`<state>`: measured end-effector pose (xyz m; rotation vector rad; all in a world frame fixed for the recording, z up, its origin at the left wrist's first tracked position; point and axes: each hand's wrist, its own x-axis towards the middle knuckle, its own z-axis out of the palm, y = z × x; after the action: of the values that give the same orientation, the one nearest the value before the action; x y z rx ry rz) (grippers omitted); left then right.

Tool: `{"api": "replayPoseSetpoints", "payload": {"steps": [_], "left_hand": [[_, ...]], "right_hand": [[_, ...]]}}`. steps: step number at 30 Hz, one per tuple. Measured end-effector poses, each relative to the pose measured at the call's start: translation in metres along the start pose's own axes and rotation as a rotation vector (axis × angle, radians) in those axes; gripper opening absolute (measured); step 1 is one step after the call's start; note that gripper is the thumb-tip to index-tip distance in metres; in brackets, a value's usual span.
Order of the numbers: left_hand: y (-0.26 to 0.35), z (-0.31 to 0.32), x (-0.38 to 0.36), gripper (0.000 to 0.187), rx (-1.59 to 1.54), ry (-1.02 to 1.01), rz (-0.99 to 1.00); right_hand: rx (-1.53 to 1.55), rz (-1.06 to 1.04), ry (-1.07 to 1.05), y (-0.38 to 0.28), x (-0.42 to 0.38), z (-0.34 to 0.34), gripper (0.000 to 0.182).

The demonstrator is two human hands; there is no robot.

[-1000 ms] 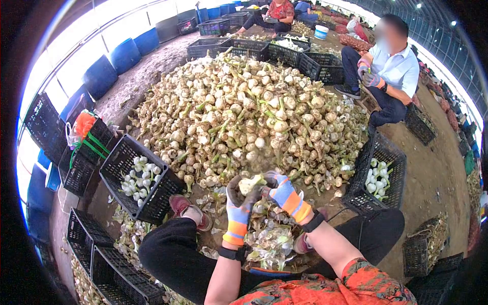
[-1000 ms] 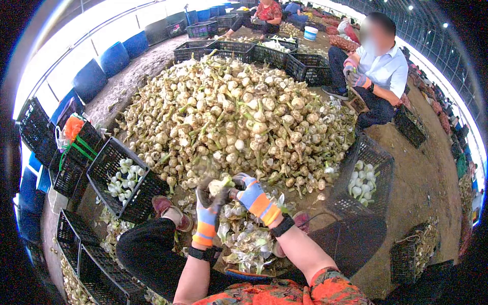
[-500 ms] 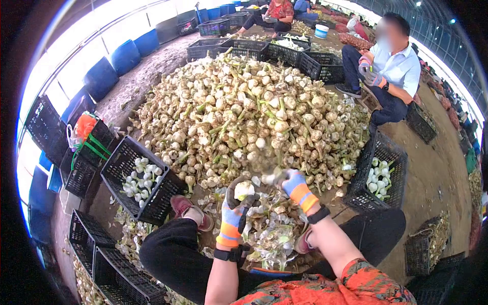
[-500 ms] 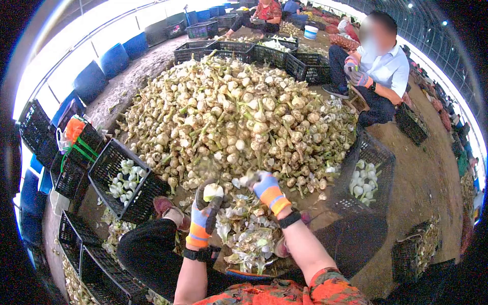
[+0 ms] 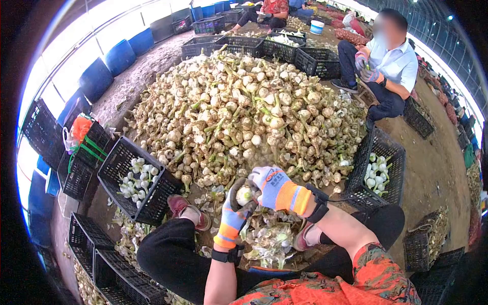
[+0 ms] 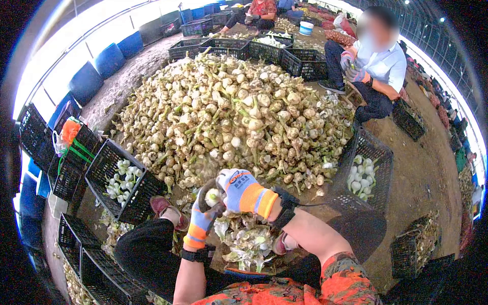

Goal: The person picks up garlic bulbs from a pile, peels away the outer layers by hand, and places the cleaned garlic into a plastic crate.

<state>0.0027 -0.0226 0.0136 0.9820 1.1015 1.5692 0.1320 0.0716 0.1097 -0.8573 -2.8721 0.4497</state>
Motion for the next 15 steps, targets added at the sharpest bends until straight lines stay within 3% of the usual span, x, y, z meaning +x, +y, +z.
{"api": "replayPoseSetpoints", "payload": {"steps": [2,4,5,8,9,12,13,14,15], "left_hand": [[0.002,0.001,0.001,0.060,-0.089,0.012,0.000],[0.005,0.009,0.005,0.061,-0.314,0.229,0.079],[0.006,0.006,0.004,0.055,-0.280,0.240,0.103],[0.016,0.017,0.000,0.049,-0.289,0.404,0.070],[0.016,0.013,0.000,0.046,-0.323,0.440,-0.001],[0.003,0.000,0.004,0.049,-0.220,0.383,0.074],[0.010,0.002,0.003,0.057,-0.178,0.350,0.126],[0.011,0.001,0.003,0.057,-0.177,0.354,0.125],[0.011,0.000,0.003,0.059,-0.177,0.315,0.147]], "right_hand": [[0.066,-0.021,0.100,0.011,0.000,0.019,0.037],[0.164,-0.044,0.319,0.012,-0.001,0.029,0.038],[0.156,-0.086,0.428,0.009,-0.002,0.033,0.038],[0.352,-0.003,0.330,0.000,-0.004,0.027,0.035],[0.232,-0.026,0.446,0.000,-0.005,0.036,0.031],[0.346,0.140,0.398,0.011,0.004,0.042,0.030],[0.305,0.162,0.447,0.020,0.007,0.045,0.030],[0.269,0.225,0.638,0.024,0.009,0.054,0.031],[0.326,0.279,0.581,0.035,0.011,0.058,0.032]]}}
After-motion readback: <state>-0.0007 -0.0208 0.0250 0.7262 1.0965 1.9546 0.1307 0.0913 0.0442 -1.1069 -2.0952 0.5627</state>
